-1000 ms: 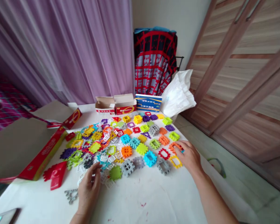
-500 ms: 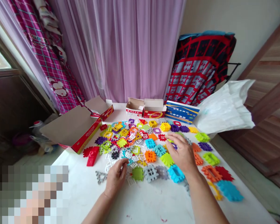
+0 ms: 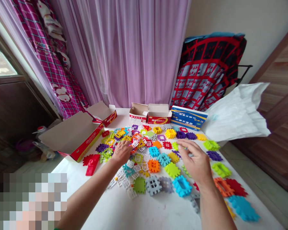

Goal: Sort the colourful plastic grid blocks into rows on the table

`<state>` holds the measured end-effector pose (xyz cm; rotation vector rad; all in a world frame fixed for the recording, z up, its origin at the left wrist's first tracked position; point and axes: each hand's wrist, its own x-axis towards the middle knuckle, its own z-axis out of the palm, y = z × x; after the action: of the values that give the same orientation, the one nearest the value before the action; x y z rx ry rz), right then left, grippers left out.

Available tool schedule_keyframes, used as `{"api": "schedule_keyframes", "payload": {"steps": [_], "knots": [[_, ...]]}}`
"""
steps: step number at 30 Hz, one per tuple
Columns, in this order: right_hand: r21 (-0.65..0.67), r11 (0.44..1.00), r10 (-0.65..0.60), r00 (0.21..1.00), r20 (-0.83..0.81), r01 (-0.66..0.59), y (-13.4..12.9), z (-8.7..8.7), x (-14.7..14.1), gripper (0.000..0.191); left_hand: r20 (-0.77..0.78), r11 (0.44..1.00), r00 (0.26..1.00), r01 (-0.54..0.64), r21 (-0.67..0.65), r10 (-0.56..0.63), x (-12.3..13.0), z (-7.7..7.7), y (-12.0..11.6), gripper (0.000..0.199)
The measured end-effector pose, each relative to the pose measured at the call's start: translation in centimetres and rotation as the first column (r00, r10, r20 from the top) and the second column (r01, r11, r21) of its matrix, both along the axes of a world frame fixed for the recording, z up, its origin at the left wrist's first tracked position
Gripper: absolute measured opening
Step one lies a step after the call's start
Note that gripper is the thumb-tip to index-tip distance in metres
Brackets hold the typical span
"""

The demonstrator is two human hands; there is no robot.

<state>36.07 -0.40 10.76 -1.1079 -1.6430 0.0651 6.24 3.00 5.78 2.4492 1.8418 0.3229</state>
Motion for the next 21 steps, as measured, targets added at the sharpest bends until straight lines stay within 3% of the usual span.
{"api": "schedule_keyframes", "payload": {"steps": [3,6,10,13,16,21], "knots": [[0.012,1.000,-0.023,1.000,-0.003,0.023,0.1,0.2,0.7,0.020,0.037,0.999,0.999,0.010,-0.050,-0.008,0.0,0.1,0.9,0.022],[0.023,0.999,-0.036,0.999,-0.009,0.036,0.2,0.3,1.1,0.021,0.174,0.997,0.985,0.014,-0.082,0.001,-0.5,0.6,0.9,0.017],[-0.011,0.999,-0.035,0.999,-0.018,0.034,0.3,0.3,1.3,0.022,0.470,0.989,0.877,-0.043,-0.144,0.106,-1.1,1.3,0.1,0.021],[-0.039,0.999,-0.015,1.000,-0.016,0.015,0.3,0.1,0.9,0.022,0.697,0.959,0.671,-0.078,-0.271,0.251,-0.5,1.3,-1.0,0.035],[-0.076,0.997,0.009,1.000,0.009,-0.008,0.1,-0.3,0.0,0.022,0.841,0.915,0.383,-0.026,-0.402,0.381,1.4,1.1,-2.1,0.040],[-0.203,0.979,0.059,0.989,0.134,-0.030,-0.6,-0.9,-2.4,0.022,0.854,0.856,-0.059,0.073,-0.513,0.517,5.3,1.6,-3.5,0.026]]}}
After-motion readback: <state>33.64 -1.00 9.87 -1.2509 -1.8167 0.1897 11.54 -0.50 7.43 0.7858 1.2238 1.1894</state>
